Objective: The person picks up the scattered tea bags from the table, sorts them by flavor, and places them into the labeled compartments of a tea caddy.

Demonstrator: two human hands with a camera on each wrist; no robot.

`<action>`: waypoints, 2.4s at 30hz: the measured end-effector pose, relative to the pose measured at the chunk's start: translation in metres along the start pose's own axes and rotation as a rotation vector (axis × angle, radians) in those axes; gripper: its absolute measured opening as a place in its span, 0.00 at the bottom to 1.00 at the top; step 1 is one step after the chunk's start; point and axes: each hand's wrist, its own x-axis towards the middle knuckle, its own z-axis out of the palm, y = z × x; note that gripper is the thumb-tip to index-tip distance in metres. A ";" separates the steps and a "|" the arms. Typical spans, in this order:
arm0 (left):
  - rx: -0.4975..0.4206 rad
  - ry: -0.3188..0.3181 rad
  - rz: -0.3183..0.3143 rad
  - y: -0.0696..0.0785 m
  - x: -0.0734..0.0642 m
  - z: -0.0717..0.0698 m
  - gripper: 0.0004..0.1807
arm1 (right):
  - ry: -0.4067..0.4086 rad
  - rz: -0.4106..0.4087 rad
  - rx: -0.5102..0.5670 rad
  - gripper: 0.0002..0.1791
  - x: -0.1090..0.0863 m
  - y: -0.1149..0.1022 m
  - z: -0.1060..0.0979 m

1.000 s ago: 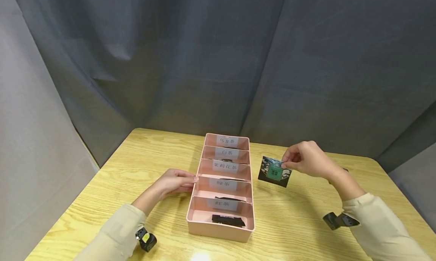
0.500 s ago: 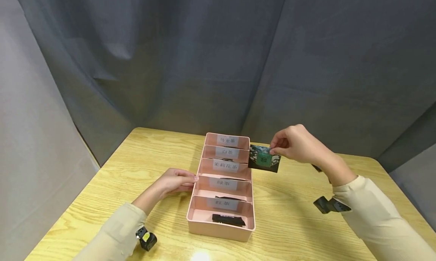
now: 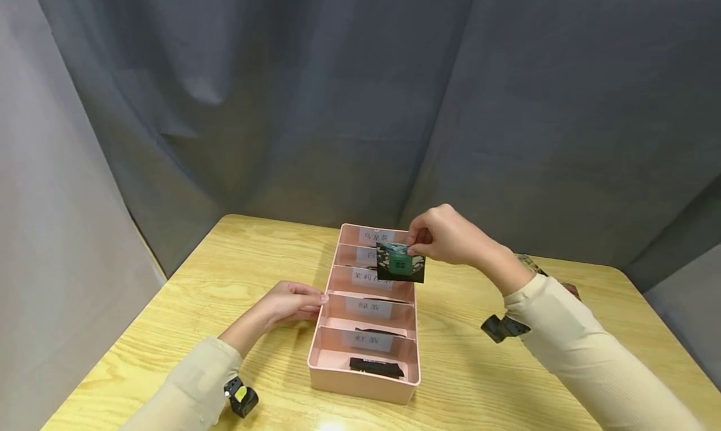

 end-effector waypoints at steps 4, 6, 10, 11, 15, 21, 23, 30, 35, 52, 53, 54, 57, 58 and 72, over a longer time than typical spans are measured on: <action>-0.001 0.005 0.001 0.000 0.000 0.000 0.20 | -0.026 -0.019 0.007 0.04 0.012 -0.004 0.010; -0.001 0.008 -0.002 -0.001 0.000 -0.001 0.20 | -0.042 -0.021 0.017 0.04 0.017 -0.007 0.015; -0.003 0.012 0.001 -0.001 0.000 -0.003 0.20 | -0.064 -0.031 0.003 0.06 0.025 -0.010 0.030; -0.003 0.013 0.002 0.000 0.000 -0.003 0.20 | -0.069 -0.034 -0.007 0.06 0.027 -0.010 0.034; -0.003 0.016 0.005 0.000 0.000 -0.004 0.20 | -0.080 -0.041 -0.056 0.06 0.036 -0.011 0.051; -0.004 0.021 0.004 -0.001 0.000 -0.005 0.21 | -0.118 -0.021 -0.140 0.06 0.049 -0.013 0.068; -0.002 0.024 0.002 -0.001 0.000 -0.005 0.21 | -0.139 -0.024 -0.155 0.06 0.053 -0.014 0.071; 0.013 0.032 -0.011 0.000 -0.002 -0.006 0.21 | -0.180 -0.045 -0.158 0.05 0.067 -0.020 0.077; 0.002 0.026 -0.006 -0.001 -0.001 -0.006 0.20 | -0.188 -0.083 -0.175 0.06 0.072 -0.023 0.086; -0.014 0.025 0.012 -0.003 0.000 -0.006 0.20 | -0.163 -0.105 -0.066 0.04 0.053 -0.008 0.063; -0.016 0.026 0.013 -0.002 0.000 -0.006 0.20 | -0.160 -0.087 -0.065 0.04 0.050 -0.004 0.060; -0.018 0.027 0.014 -0.002 0.000 -0.006 0.20 | -0.155 -0.067 -0.061 0.04 0.047 0.001 0.058; -0.012 0.024 0.009 -0.002 -0.001 -0.006 0.20 | -0.145 -0.020 -0.061 0.04 0.037 0.021 0.052; -0.010 0.023 0.006 -0.001 -0.002 -0.006 0.20 | -0.141 -0.009 -0.060 0.04 0.033 0.028 0.051; -0.014 0.015 0.005 0.001 -0.007 -0.008 0.17 | -0.133 0.274 -0.039 0.09 -0.031 0.145 0.042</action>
